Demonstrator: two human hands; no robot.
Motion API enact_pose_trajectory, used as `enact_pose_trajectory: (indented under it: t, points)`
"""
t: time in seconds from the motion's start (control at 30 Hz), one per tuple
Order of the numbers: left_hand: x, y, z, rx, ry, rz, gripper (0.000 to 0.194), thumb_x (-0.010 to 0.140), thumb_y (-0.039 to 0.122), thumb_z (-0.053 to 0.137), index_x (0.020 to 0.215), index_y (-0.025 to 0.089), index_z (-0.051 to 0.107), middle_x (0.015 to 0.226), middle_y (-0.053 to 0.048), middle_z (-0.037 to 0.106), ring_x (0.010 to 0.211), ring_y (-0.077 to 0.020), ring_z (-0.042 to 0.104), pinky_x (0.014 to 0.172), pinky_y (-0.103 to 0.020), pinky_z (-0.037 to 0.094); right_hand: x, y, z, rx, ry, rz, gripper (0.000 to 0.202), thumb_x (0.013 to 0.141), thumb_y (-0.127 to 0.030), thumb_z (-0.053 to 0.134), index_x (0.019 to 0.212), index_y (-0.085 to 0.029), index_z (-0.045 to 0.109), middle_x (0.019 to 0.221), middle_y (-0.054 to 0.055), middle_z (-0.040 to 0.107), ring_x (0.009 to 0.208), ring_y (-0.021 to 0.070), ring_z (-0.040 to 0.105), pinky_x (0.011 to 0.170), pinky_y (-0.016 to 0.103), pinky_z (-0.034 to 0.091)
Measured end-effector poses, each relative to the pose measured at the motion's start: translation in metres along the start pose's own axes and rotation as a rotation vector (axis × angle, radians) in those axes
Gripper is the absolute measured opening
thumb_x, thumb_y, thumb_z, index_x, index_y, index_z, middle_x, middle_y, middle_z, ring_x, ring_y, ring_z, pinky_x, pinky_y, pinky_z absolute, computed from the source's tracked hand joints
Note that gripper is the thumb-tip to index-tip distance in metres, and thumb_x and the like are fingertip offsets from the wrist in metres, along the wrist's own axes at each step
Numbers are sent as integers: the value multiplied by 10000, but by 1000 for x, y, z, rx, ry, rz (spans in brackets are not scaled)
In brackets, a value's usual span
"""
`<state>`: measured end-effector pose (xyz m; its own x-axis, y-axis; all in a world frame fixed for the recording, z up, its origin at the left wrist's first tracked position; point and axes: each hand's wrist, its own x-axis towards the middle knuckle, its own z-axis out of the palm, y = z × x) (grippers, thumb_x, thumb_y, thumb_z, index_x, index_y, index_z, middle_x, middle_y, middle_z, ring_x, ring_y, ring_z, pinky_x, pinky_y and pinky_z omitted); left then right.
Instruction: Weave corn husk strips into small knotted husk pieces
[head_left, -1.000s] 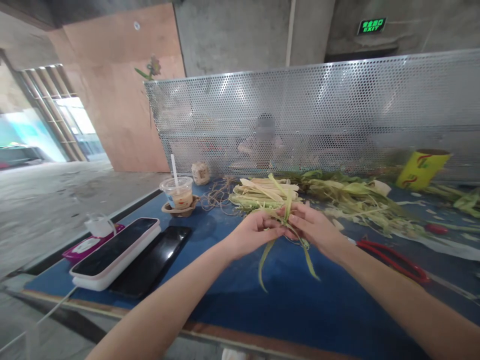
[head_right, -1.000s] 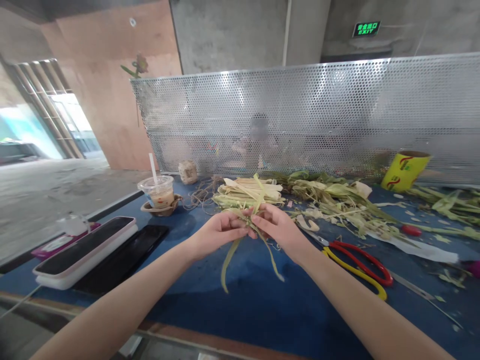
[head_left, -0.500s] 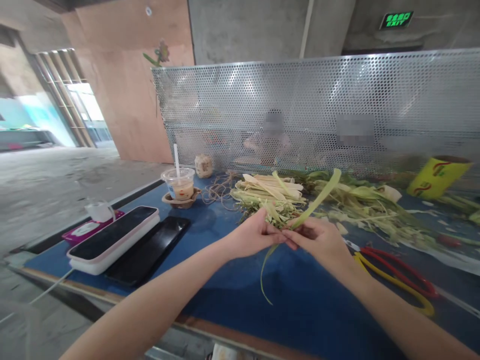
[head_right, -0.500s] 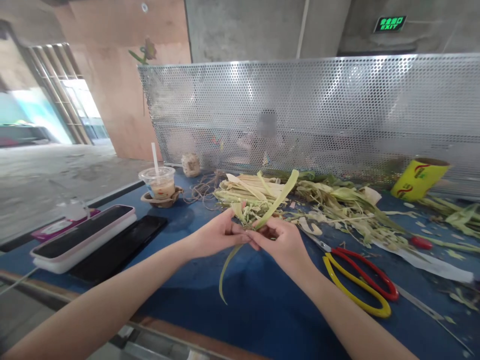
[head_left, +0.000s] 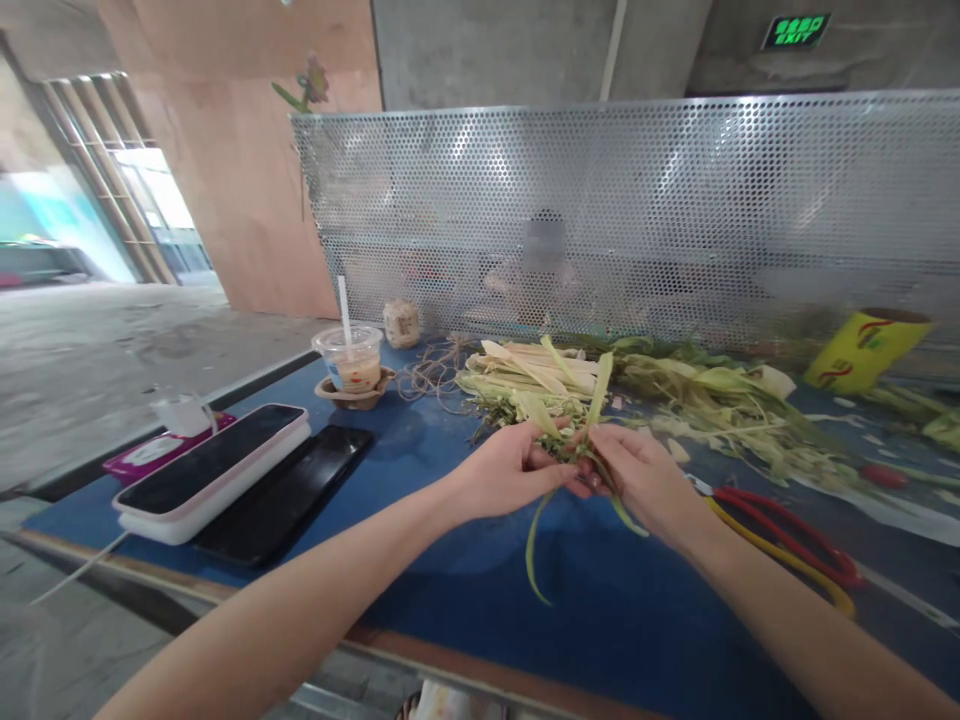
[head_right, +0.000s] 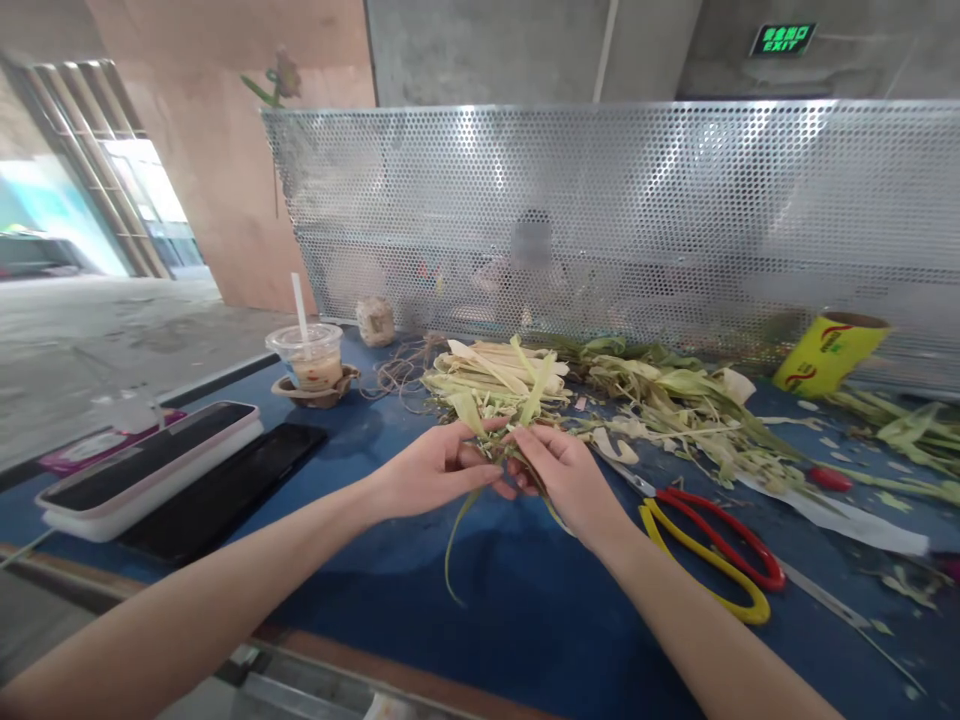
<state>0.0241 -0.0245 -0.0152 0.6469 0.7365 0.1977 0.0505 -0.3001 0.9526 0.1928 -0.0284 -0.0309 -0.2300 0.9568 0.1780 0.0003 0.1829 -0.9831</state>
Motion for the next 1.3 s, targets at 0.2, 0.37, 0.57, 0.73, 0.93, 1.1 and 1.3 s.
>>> enact_pose_trajectory:
  t: [0.2, 0.37, 0.57, 0.73, 0.93, 1.1, 1.3]
  points:
    - [0, 5, 4, 139, 302, -23, 397, 735, 483, 531, 794, 114, 662, 672, -52, 670, 612, -149, 600, 499, -203, 417, -7, -9, 6, -173, 16, -82, 276, 690, -432, 629, 736, -162, 590, 564, -16, 539, 488, 96, 481, 453, 225, 398]
    - [3, -1, 4, 206, 442, -46, 339, 699, 452, 582, 728, 123, 663, 671, -44, 661, 592, -137, 575, 521, -212, 417, -9, -1, 12, -340, 117, -208, 222, 708, -376, 616, 805, -176, 614, 748, 48, 649, 696, 193, 603, 653, 324, 495]
    - [4, 4, 2, 93, 533, 13, 190, 692, 300, 611, 618, 129, 648, 581, -4, 615, 568, -116, 525, 535, -212, 403, -10, 4, 12, -380, 222, -189, 212, 714, -378, 603, 752, -170, 619, 675, 42, 633, 611, 176, 583, 564, 289, 473]
    - [4, 16, 6, -146, 520, -36, 122, 653, 148, 630, 538, 111, 615, 462, 38, 522, 447, -56, 401, 467, -196, 342, -14, -2, 15, -334, 262, -120, 226, 710, -392, 601, 676, -169, 585, 548, 5, 555, 491, 129, 504, 443, 243, 401]
    - [4, 17, 4, -221, 499, -27, 199, 692, 213, 615, 530, 98, 599, 447, 27, 498, 430, -48, 376, 431, -195, 292, -14, -9, 15, -222, 216, -58, 268, 697, -412, 620, 594, -176, 546, 509, -11, 531, 443, 102, 469, 415, 228, 374]
    - [6, 10, -1, -293, 482, -82, 248, 711, 328, 610, 603, 109, 565, 577, -34, 601, 468, -78, 461, 400, -194, 287, -9, -7, 11, -61, 120, -75, 275, 760, -432, 549, 677, -170, 543, 570, -8, 548, 435, 72, 427, 402, 210, 337]
    - [8, 2, -1, -496, 366, -301, 451, 814, 527, 371, 725, 124, 553, 547, -66, 606, 481, -121, 523, 388, -192, 304, -5, -1, 5, -40, 160, -102, 312, 718, -384, 610, 946, -190, 522, 545, -33, 554, 464, 97, 483, 436, 211, 376]
